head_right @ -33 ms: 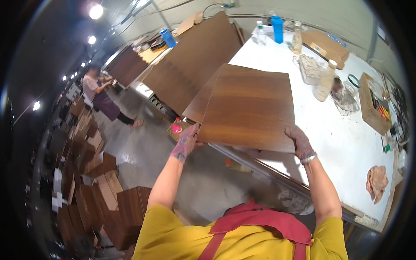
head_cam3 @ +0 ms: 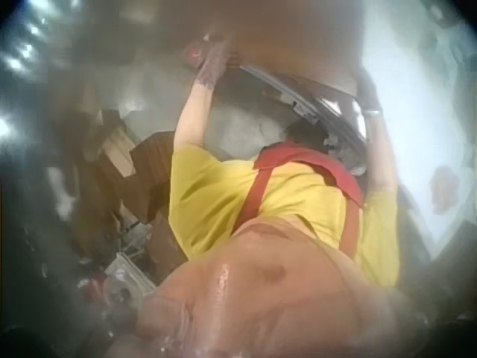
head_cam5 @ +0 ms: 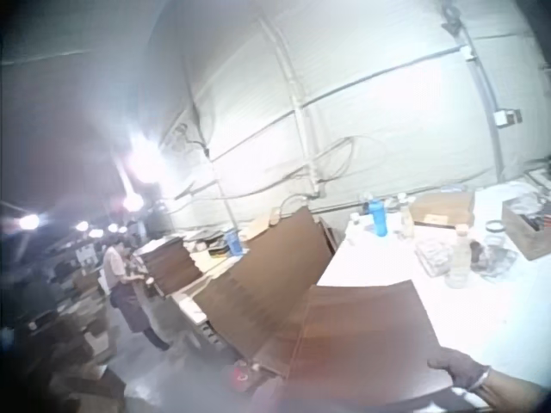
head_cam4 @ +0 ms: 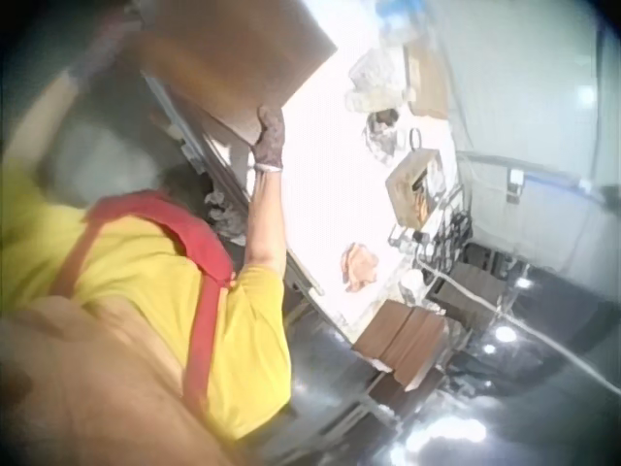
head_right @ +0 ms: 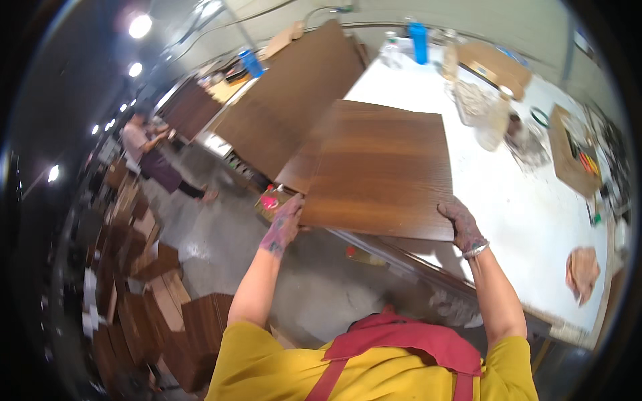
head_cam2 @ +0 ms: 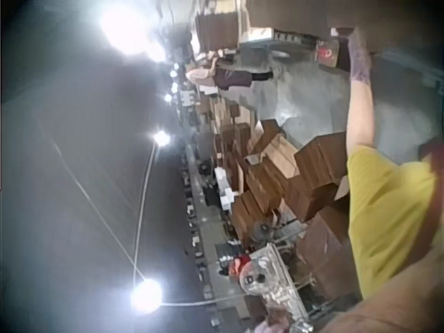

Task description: The person wipes the surface of multiple wooden panels with a cloth on a workbench. They handle each panel one at a time, turning them over to wipe both sides, then stack the finished pieces.

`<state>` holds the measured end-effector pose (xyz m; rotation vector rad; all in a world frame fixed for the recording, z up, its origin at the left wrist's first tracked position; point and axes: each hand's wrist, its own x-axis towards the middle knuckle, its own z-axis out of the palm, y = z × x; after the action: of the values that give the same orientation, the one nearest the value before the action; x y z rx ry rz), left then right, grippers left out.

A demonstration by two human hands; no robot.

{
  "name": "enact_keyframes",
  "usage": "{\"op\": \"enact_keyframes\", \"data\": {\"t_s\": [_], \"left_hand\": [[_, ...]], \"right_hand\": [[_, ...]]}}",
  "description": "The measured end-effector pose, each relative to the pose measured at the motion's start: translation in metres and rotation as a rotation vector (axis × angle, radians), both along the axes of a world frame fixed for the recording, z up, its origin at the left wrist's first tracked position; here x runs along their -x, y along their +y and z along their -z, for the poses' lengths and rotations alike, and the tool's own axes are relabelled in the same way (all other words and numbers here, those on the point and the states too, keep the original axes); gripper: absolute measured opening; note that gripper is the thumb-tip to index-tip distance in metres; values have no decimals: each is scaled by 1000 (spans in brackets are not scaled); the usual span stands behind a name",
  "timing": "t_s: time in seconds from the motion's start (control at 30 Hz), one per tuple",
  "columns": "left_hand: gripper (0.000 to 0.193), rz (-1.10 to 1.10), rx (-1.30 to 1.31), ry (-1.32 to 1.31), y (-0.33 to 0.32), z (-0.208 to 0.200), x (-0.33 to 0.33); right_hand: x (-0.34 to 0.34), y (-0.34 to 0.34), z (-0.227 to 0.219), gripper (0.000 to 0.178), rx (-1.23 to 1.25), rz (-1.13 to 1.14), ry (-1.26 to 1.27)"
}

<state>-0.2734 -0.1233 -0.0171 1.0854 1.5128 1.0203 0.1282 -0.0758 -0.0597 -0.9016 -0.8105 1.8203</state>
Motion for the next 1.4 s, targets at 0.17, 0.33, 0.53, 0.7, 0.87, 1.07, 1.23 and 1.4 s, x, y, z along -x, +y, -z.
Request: {"op": "enact_keyframes", "data": {"t_s": [0.17,0.33,0.53,0.7,0.87,1.07,1.23,1.4], "left_hand": [[52,-145,38,-125,-24,6,-40],[53,57,210,-563,-69,-23,-156],[39,355,148,-641,-43,25,-256],[30,378,118,-531,-31,57,-328],[29,140,205,-384,-22,95,-365],[33,325,376,-447,-17,75,-393],[28,399,343,-372,-1,81,-406],[18,335,538,-673,9,94,-404]], "right_hand": [[-73,-102,26,41,187,80,125],[-137,-165,-14,52,179,98,38],[-350,-158,-3,55,-140,390,-631],[-505,-106,-10,73,-122,396,-2023],[-530,-101,53,50,-140,372,-1950],[-440,-116,-40,36,-716,178,-1332],[-235,-147,0,27,-1092,114,-1454],[-355,-202,58,30,-339,165,-1491]]}}
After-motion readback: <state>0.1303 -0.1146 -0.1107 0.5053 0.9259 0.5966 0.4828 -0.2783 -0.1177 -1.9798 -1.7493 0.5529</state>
